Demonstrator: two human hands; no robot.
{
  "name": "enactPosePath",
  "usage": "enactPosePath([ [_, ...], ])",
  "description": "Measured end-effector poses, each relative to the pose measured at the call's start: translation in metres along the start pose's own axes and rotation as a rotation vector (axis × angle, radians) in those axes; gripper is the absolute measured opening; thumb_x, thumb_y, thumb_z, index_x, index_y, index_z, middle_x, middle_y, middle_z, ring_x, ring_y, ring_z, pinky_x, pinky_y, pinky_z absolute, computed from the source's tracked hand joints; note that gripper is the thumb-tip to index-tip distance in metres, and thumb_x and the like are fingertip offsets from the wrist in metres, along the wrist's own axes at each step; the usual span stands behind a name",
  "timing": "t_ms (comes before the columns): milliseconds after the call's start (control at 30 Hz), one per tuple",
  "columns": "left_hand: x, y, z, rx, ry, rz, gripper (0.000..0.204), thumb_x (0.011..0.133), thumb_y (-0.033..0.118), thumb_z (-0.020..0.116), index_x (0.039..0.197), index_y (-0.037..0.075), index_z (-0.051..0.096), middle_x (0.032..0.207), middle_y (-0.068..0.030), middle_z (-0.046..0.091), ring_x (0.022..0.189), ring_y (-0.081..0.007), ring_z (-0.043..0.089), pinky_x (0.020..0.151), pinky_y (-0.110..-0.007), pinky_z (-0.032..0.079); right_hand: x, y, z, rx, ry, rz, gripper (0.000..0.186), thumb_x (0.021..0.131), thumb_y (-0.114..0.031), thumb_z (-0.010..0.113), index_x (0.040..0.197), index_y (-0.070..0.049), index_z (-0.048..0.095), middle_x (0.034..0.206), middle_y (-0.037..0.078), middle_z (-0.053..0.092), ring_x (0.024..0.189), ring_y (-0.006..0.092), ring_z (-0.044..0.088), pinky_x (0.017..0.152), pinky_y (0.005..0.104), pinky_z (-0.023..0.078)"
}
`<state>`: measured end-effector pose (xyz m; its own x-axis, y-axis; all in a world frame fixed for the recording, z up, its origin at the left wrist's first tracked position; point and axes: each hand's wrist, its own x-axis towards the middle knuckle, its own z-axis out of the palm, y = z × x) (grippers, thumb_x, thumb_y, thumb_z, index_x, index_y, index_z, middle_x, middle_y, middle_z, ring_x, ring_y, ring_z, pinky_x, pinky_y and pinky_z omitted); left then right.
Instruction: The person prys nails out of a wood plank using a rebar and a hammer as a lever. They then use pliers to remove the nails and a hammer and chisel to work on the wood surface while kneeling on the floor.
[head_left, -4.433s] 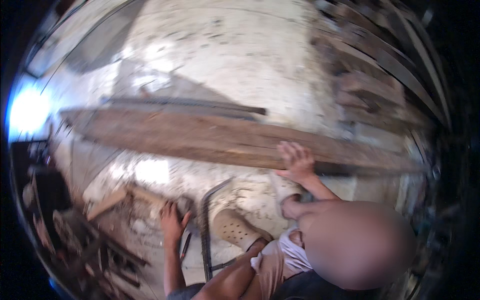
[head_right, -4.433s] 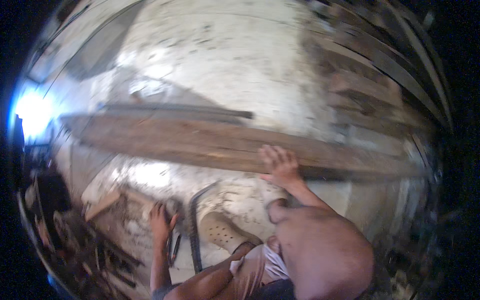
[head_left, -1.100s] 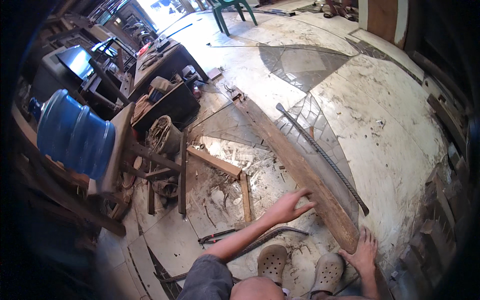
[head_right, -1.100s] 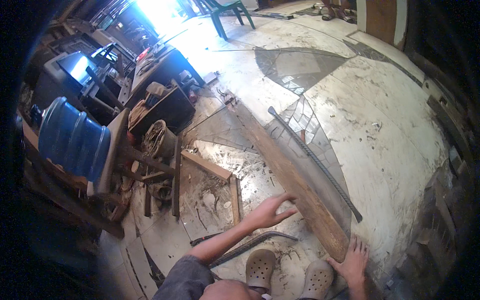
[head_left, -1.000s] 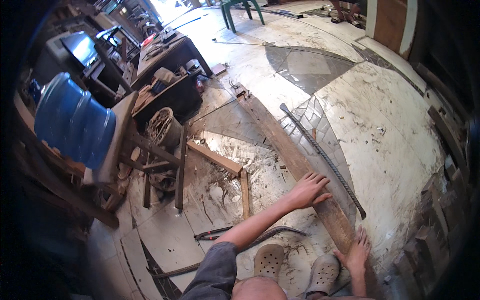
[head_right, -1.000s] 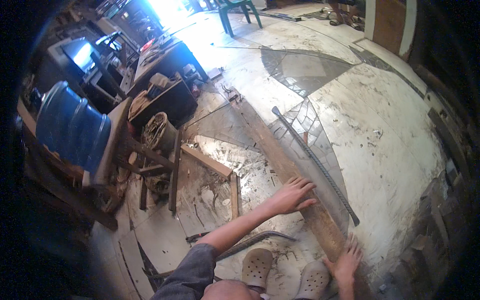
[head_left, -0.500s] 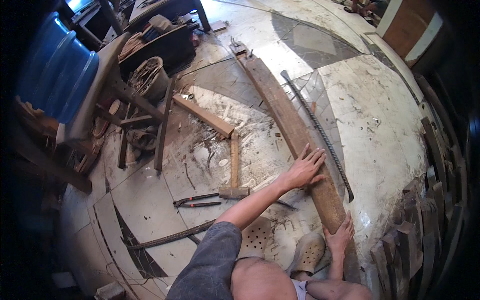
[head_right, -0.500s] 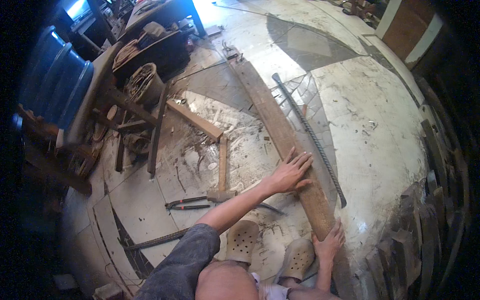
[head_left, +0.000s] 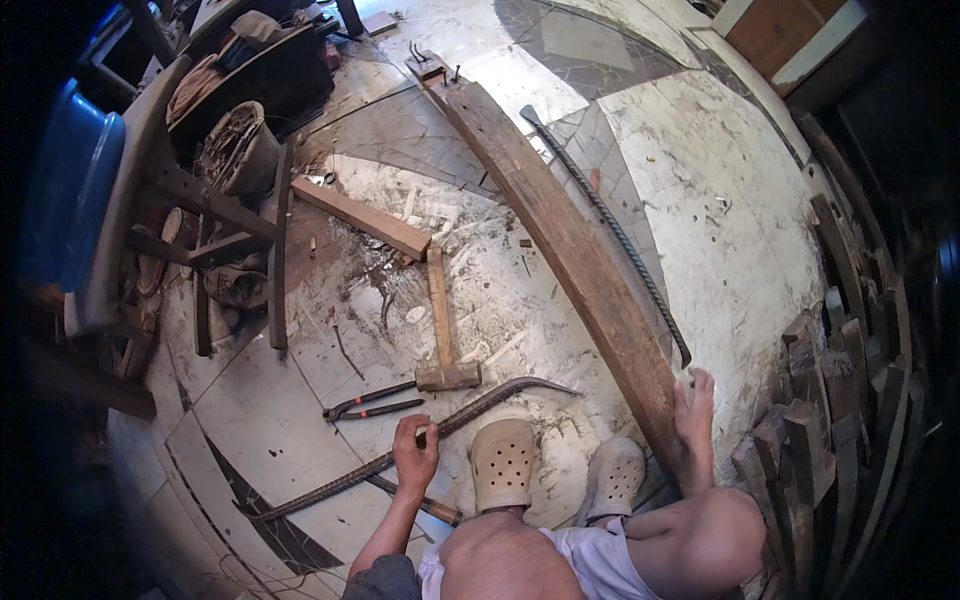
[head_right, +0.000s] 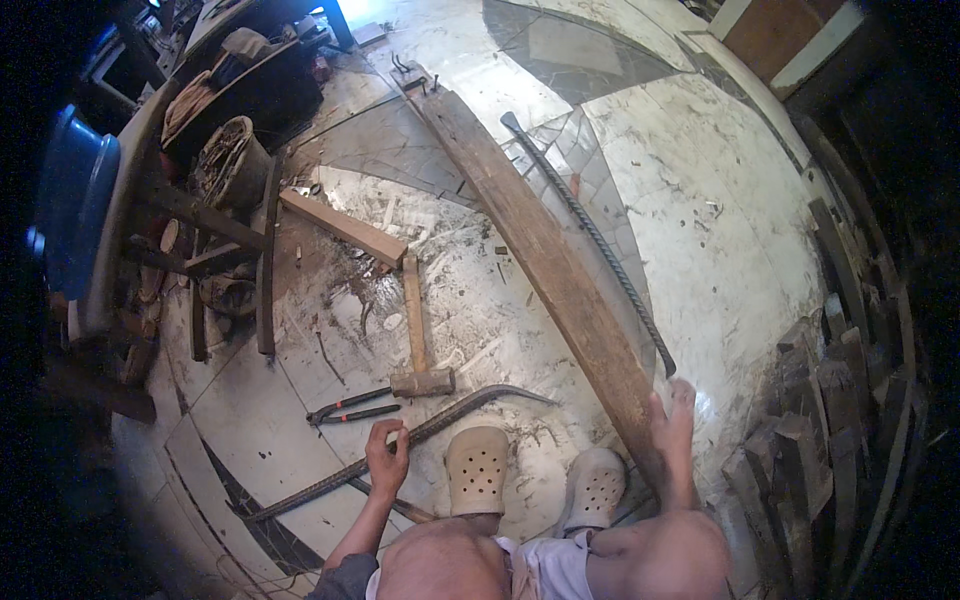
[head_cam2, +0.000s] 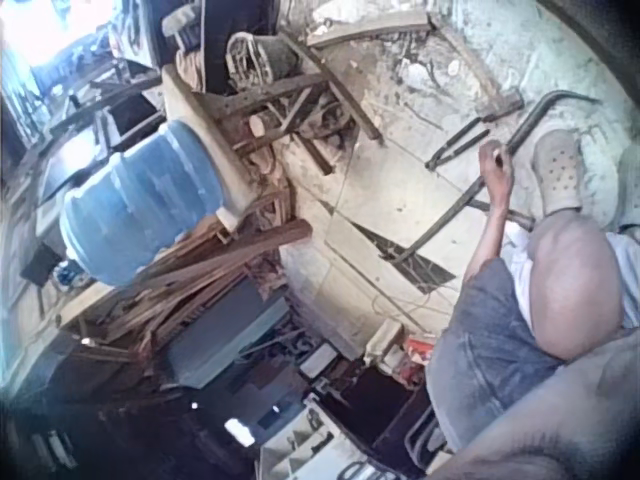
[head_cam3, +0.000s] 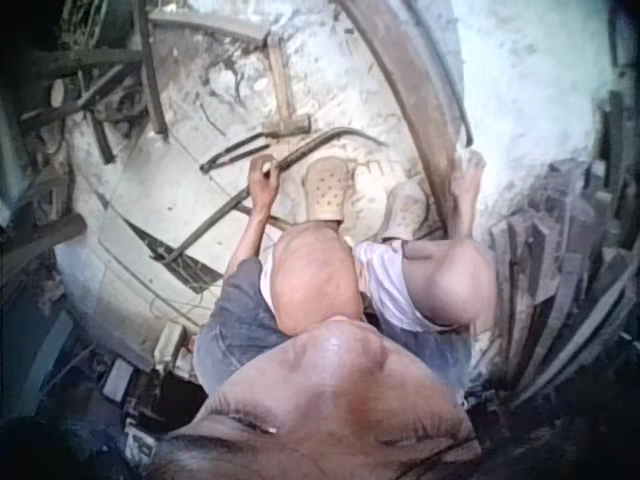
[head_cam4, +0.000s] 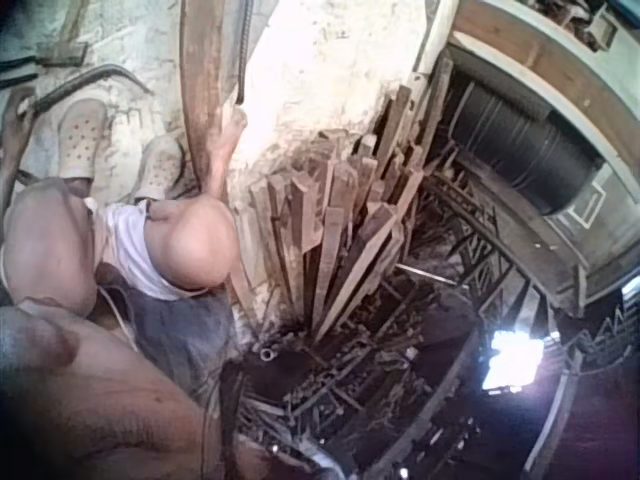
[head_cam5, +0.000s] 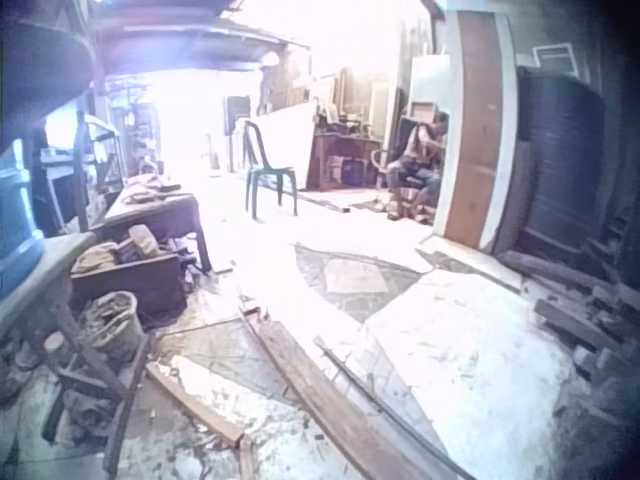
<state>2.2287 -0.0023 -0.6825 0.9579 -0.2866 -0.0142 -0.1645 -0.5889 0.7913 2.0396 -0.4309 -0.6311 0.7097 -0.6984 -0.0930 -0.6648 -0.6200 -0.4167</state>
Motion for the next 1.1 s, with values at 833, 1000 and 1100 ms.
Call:
enactPosePath([
  [833, 0.077, 0.034, -0.043, -0.124, 0.171, -0.110, 0.009, 0.083, 0.006, 0.063, 0.088, 0.001, 0.057, 0.095, -0.0160, 0.061, 0.091, -0.0304, 0.059, 0.082, -0.038, 0.046, 0.248, -0.116, 0.084, 0.001, 0.194, -0.169, 0.037, 0.085, -0.028, 0.062, 0.107, 0.002, 0.059, 0.108, 0.022, 0.059, 0.100, 0.0366, 0.058, 0.086, 0.0427, 0.046],
  [1000, 0.046, 0.047, -0.007, -0.118, 0.069, -0.103, 0.010, 0.083, 0.006, 0.064, 0.088, 0.001, 0.057, 0.095, -0.0161, 0.061, 0.089, -0.0304, 0.060, 0.079, -0.038, 0.048, 0.276, -0.302, 0.092, 0.043, 0.058, -0.492, 0.037, 0.084, -0.035, 0.065, 0.098, -0.001, 0.064, 0.108, 0.016, 0.060, 0.101, 0.0325, 0.059, 0.085, 0.0419, 0.047],
  [1100, 0.044, 0.074, 0.013, -0.169, -0.064, -0.082, 0.009, 0.081, 0.003, 0.064, 0.090, 0.001, 0.060, 0.097, -0.0174, 0.062, 0.092, -0.0307, 0.061, 0.082, -0.038, 0.048, 0.316, -0.354, 0.146, -0.214, 0.261, -0.651, 0.025, 0.087, -0.024, 0.057, 0.099, -0.003, 0.061, 0.106, 0.013, 0.059, 0.104, 0.0285, 0.056, 0.089, 0.0462, 0.042],
])
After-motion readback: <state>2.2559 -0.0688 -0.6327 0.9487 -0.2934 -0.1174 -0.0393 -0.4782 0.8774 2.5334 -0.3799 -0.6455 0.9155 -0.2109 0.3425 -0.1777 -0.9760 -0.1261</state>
